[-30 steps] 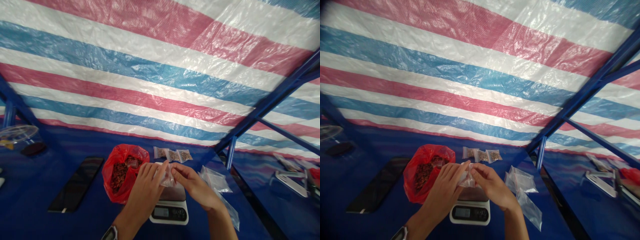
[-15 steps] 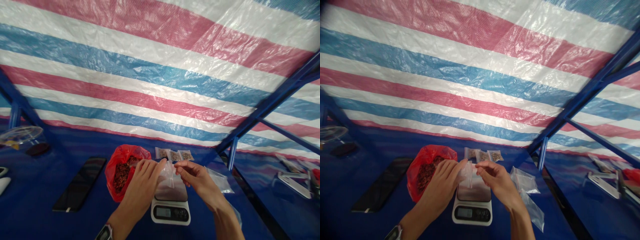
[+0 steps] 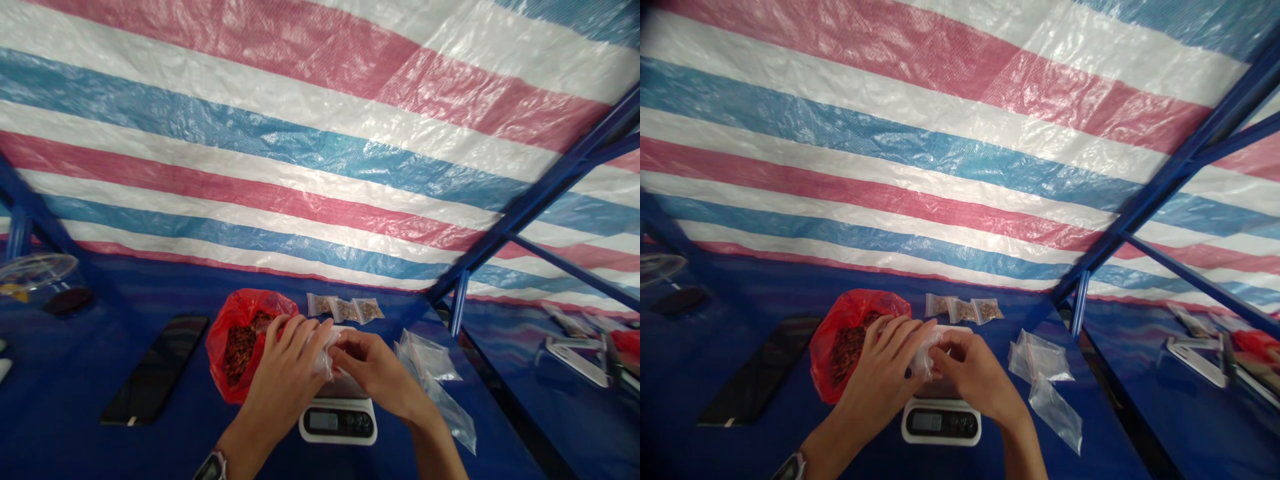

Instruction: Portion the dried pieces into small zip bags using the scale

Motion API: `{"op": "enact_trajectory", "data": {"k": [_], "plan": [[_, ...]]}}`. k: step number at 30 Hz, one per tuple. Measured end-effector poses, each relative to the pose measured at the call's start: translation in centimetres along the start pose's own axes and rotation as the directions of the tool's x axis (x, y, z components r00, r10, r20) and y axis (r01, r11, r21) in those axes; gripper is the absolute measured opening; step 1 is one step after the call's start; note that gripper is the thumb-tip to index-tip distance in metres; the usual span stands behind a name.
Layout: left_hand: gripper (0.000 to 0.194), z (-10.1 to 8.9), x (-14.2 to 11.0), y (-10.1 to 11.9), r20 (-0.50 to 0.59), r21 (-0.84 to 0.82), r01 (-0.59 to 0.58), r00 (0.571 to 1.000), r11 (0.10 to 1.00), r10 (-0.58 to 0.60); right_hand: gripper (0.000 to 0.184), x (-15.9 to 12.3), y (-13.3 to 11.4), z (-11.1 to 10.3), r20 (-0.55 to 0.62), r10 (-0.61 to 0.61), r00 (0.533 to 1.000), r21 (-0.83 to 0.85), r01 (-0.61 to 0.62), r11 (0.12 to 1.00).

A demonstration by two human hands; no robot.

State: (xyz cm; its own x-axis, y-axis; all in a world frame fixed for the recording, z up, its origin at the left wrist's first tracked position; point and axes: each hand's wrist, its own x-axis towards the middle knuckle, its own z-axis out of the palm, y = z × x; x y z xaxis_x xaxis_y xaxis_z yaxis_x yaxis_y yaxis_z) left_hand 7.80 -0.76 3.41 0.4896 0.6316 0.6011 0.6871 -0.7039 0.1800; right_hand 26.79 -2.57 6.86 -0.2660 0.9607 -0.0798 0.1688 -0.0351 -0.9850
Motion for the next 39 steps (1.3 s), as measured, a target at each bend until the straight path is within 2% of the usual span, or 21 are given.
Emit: {"op": "enact_trajectory", "data": {"k": [3, 7, 12, 19, 24, 29, 31, 32, 35, 37, 39], "plan": [[0.051, -0.6, 0.2, 0.0, 0.015, -0.06, 0.01, 1.0, 0.998, -0.009, 0.027, -0.1, 0.0, -0.2, -0.045, 0.001, 0.999, 0.035, 0.0, 0.999], [0.04, -1.1, 0.5, 0.0, 0.038, -0.182, 0.089, 0.996, 0.979, -0.083, 0.037, -0.1, -0.1, -0.2, -0.117, -0.006, 0.993, 0.04, 0.011, 0.999], [0.046, -1.1, 0.2, -0.5, 0.044, -0.231, 0.09, 0.996, 0.969, -0.082, 0.035, 0.2, 0.0, 0.7, -0.008, -0.023, 1.0, 0.059, 0.023, 0.998], [0.061, -1.4, -0.2, -1.0, 0.073, -0.209, 0.069, 0.996, 0.975, -0.055, 0.028, 1.3, 0.3, 1.5, -0.003, -0.044, 0.999, 0.123, 0.044, 0.991], [0.054, -1.9, 0.2, -0.5, 0.17, -0.257, 0.255, 0.961, 0.932, -0.217, 0.025, 1.9, 0.0, 2.0, -0.033, -0.035, 0.999, 0.178, 0.041, 0.983], [0.028, -2.1, 0.4, -1.1, 0.142, -0.399, 0.379, 0.925, 0.835, -0.352, 0.032, 2.3, -0.8, 2.4, -0.142, -0.055, 0.988, 0.119, 0.073, 0.99], [0.023, -2.6, 0.5, -2.0, 0.07, -0.462, 0.441, 0.883, 0.77, -0.464, 0.036, 2.6, -1.0, 2.8, -0.216, -0.097, 0.971, 0.085, 0.118, 0.989], [0.023, -3.0, 0.6, -2.6, 0.025, -0.495, 0.471, 0.848, 0.731, -0.529, 0.036, 2.8, -1.0, 3.1, -0.257, -0.124, 0.958, 0.051, 0.141, 0.989], [0.033, -4.6, 0.7, -4.9, -0.057, -0.542, 0.581, 0.695, 0.607, -0.717, 0.025, 3.9, -0.6, 5.0, -0.342, -0.236, 0.91, -0.205, 0.173, 0.964], [0.038, -5.7, 0.5, -6.4, -0.032, -0.433, 0.725, 0.582, 0.536, -0.812, 0.018, 4.8, -0.2, 6.8, -0.267, -0.331, 0.905, -0.423, 0.199, 0.884], [0.04, -6.3, 0.1, -7.4, 0.012, -0.197, 0.841, 0.516, 0.504, -0.857, 0.02, 5.4, 0.1, 8.5, -0.108, -0.373, 0.922, -0.573, 0.249, 0.781]]}}
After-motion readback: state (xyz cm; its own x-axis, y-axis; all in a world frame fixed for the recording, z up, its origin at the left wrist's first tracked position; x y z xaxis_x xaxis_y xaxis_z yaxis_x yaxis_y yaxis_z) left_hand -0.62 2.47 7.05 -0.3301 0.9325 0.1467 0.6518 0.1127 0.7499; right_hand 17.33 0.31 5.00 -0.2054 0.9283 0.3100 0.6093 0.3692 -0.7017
